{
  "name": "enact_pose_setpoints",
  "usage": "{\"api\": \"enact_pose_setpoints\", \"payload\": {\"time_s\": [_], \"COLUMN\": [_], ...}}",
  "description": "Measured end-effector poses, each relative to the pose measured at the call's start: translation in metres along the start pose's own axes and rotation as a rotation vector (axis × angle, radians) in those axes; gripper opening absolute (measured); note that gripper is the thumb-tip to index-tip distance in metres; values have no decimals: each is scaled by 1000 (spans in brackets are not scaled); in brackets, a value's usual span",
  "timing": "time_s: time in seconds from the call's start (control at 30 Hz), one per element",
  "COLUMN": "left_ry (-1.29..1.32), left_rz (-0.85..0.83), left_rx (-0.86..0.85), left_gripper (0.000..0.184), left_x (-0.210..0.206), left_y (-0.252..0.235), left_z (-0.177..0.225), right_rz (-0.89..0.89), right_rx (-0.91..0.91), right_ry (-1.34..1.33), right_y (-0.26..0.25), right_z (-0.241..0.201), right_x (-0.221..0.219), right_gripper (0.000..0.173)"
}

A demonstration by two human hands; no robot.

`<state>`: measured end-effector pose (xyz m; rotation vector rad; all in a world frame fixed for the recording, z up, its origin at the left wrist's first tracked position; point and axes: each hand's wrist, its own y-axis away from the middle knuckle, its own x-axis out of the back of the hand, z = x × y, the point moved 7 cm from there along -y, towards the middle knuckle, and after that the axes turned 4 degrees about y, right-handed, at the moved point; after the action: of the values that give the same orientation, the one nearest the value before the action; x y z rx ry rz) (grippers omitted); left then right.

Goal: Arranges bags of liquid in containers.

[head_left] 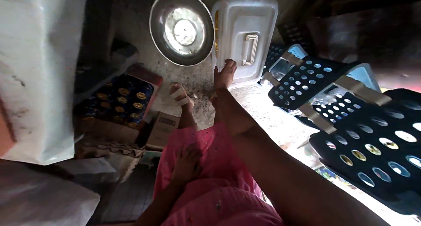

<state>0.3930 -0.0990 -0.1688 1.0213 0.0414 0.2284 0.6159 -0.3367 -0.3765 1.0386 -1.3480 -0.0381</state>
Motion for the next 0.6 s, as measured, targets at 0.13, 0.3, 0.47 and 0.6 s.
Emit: {"api": "enact_pose_setpoints", "payload": {"time_s": [0.13, 0.3, 0.47, 0.6], "left_ry": [8, 11, 26, 32], "left_rz": [60, 72, 45, 61], "left_rx": [-41, -42, -31, -45], "left_gripper": [38, 38, 40, 39], "left_x": [6, 8, 7, 4], "left_y": [1, 2, 0, 0], "left_z": [2, 2, 1, 2], "right_rz": [-69, -157, -21, 117], "right_rx": [6, 26, 10, -744], "right_ry": [-10, -20, -176, -504], "right_y": [11, -6, 1, 41], "right_z": [-4, -3, 21, 110], "right_x": [-11, -23, 5, 1], "right_gripper": [51, 39, 43, 71]}}
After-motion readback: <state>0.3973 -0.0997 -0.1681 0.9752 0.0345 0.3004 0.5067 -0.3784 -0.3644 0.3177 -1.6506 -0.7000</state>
